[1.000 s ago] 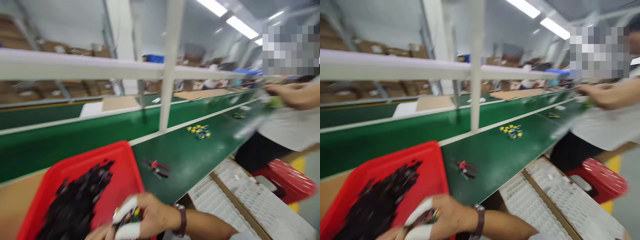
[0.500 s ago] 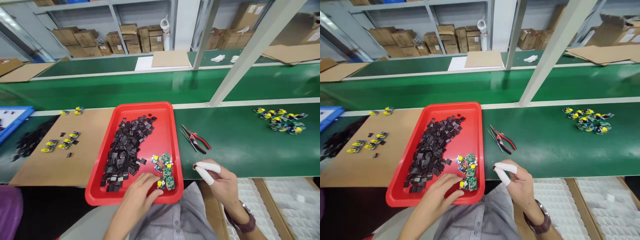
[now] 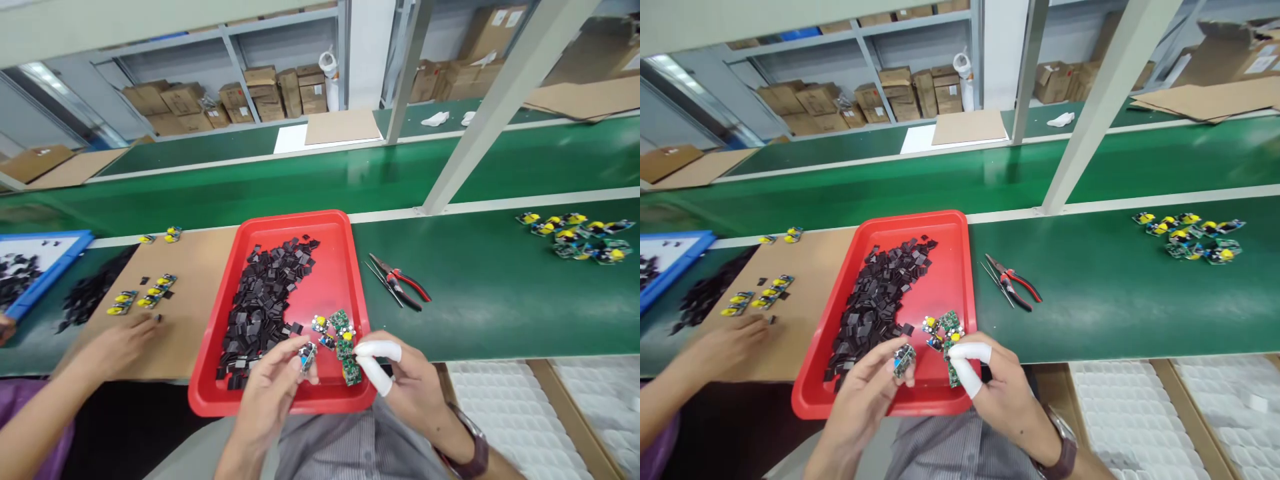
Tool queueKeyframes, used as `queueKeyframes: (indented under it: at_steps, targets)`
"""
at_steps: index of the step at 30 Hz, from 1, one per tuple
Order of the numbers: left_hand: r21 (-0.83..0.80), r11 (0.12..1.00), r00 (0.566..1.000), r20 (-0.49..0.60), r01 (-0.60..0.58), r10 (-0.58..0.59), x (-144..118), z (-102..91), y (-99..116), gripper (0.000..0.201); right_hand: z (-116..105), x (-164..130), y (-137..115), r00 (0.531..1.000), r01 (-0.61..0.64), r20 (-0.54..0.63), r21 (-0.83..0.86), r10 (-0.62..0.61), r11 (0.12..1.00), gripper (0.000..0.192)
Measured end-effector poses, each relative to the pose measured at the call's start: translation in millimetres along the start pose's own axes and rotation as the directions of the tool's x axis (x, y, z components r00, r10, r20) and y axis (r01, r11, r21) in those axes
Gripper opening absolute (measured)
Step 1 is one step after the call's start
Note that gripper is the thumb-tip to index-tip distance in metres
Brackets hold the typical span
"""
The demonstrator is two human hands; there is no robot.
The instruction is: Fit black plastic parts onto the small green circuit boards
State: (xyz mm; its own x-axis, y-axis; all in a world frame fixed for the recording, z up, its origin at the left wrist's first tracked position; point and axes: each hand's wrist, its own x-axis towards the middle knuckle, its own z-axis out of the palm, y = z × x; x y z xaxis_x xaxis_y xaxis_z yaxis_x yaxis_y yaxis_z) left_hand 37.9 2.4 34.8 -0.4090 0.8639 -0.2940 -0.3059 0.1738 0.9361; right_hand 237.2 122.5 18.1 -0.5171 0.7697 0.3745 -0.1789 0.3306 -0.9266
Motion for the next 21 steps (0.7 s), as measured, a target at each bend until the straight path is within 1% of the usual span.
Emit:
queueKeyframes:
  at_steps: [1, 2, 3, 5, 7, 9, 11, 13, 15, 19, 21]
  targets:
    - [-0.162, 0.985, 0.999, 0.004, 0.053, -0.053, -0.2, 5.1, -1.7, 0.035, 8.0, 1.9, -2.6, 1.0, 0.011, -0.003, 0.011, -0.011, 1.0, 0.032]
    - [-0.284, 0.954, 0.995, 0.017, 0.098, -0.097, -0.1, 9.9, -3.2, 0.036, 15.2, 4.3, -5.1, 1.0, 0.019, -0.01, 0.017, -0.019, 1.0, 0.032]
    - [-0.365, 0.921, 0.991, 0.033, 0.134, -0.132, 0.2, 13.9, -4.4, 0.036, 21.3, 6.9, -7.5, 1.0, 0.023, -0.017, 0.019, -0.023, 1.0, 0.031]
    - [-0.438, 0.881, 0.984, 0.07, 0.177, -0.163, 0.7, 18.9, -5.6, 0.033, 30.0, 12.1, -11.5, 0.999, 0.033, -0.029, 0.023, -0.033, 0.999, 0.029]
    - [-0.451, 0.872, 0.982, 0.1, 0.188, -0.16, 1.0, 20.2, -6.4, 0.034, 34.8, 15.7, -13.8, 0.998, 0.052, -0.031, 0.027, -0.051, 0.998, 0.028]
    - [-0.45, 0.873, 0.982, 0.118, 0.186, -0.148, 1.1, 19.8, -7.7, 0.041, 37.6, 16.6, -14.6, 0.998, 0.056, -0.02, 0.028, -0.055, 0.998, 0.027]
    - [-0.454, 0.877, 0.987, 0.102, 0.155, -0.122, 1.3, 19.2, -10.0, 0.045, 39.8, 15.5, -14.1, 0.999, 0.034, -0.017, 0.015, -0.034, 0.999, 0.026]
    - [-0.45, 0.888, 0.995, 0.068, 0.1, -0.078, 1.5, 18.8, -12.8, 0.039, 41.8, 13.7, -12.8, 1.0, 0.008, -0.022, -0.006, -0.008, 1.0, 0.024]
    - [-0.415, 0.908, 0.997, 0.06, 0.061, -0.039, 1.2, 18.0, -15.5, 0.034, 43.5, 12.9, -11.4, 1.0, 0.001, -0.031, -0.021, -0.002, 1.0, 0.024]
    - [-0.304, 0.952, 0.994, 0.111, 0.033, 0.001, -0.5, 13.0, -19.0, 0.043, 45.0, 14.4, -11.2, 1.0, -0.008, -0.024, -0.037, 0.007, 0.999, 0.025]
    - [-0.236, 0.971, 0.995, 0.1, 0.032, -0.008, -1.1, 9.6, -19.5, 0.042, 45.3, 14.7, -12.4, 1.0, 0.005, -0.013, -0.042, -0.005, 0.999, 0.025]
